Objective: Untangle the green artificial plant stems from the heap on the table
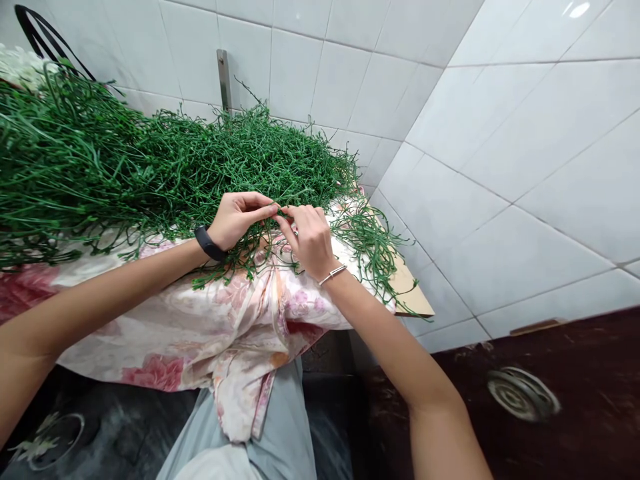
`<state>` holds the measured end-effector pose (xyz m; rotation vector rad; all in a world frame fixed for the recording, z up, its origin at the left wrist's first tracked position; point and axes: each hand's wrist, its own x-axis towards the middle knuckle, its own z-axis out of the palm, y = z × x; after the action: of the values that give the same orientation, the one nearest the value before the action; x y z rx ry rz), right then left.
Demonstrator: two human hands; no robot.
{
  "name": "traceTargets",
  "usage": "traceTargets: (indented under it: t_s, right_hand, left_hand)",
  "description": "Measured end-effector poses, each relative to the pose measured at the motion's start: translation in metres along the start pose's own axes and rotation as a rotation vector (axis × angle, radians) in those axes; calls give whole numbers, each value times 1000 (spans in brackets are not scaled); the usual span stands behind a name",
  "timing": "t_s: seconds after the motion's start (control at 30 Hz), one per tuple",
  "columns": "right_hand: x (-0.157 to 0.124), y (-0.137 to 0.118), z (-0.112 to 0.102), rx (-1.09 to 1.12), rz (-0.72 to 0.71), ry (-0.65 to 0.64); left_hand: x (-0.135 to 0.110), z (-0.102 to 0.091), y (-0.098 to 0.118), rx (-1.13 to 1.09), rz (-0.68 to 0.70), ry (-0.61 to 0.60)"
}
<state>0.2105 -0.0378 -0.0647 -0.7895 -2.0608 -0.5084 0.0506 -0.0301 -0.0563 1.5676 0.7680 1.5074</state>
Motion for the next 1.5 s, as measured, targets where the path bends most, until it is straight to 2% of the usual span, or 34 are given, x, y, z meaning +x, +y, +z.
traceTargets:
  t_s: [0.13, 0.27, 0.53, 0.8, 0.87, 0.97, 1.13, 1.23, 1.3, 1.37, 1.4, 1.5]
  right_hand:
    - [0, -2, 0, -77, -41, 18]
    - [0, -5, 0, 38, 41, -6]
    - [8, -5, -3, 824, 529, -235]
    - [15, 2, -5, 1398, 851, -408]
    - [15, 5, -5, 1501, 900, -494]
    - [14, 8, -5, 1638, 896, -596]
    - [14, 7, -7, 1730, 881, -667]
    - [15, 4, -10, 1770, 864, -707]
    - [15, 3, -12, 1785, 856, -722]
    - [15, 3, -12, 1747, 848, -714]
    - [15, 3, -12, 1704, 841, -683]
    - [14, 3, -7, 1485, 814, -493]
  left_hand:
    - [-1, 2, 2, -25, -12, -8]
    - [-3, 4, 4, -28, -20, -18]
    - [-1, 4, -3, -4, 40, -16]
    - [-2, 3, -4, 202, 186, -17]
    - [-3, 3, -3, 288, 244, -25]
    - [-5, 2, -2, 446, 367, -29]
    - [-7, -1, 2, 712, 702, -60]
    - [-7, -4, 4, 777, 890, -85]
    - [-7, -6, 4, 794, 958, -108]
    - [-6, -7, 5, 789, 940, -125]
    - [-5, -8, 6, 777, 890, -122]
    - [-2, -8, 7, 679, 596, -81]
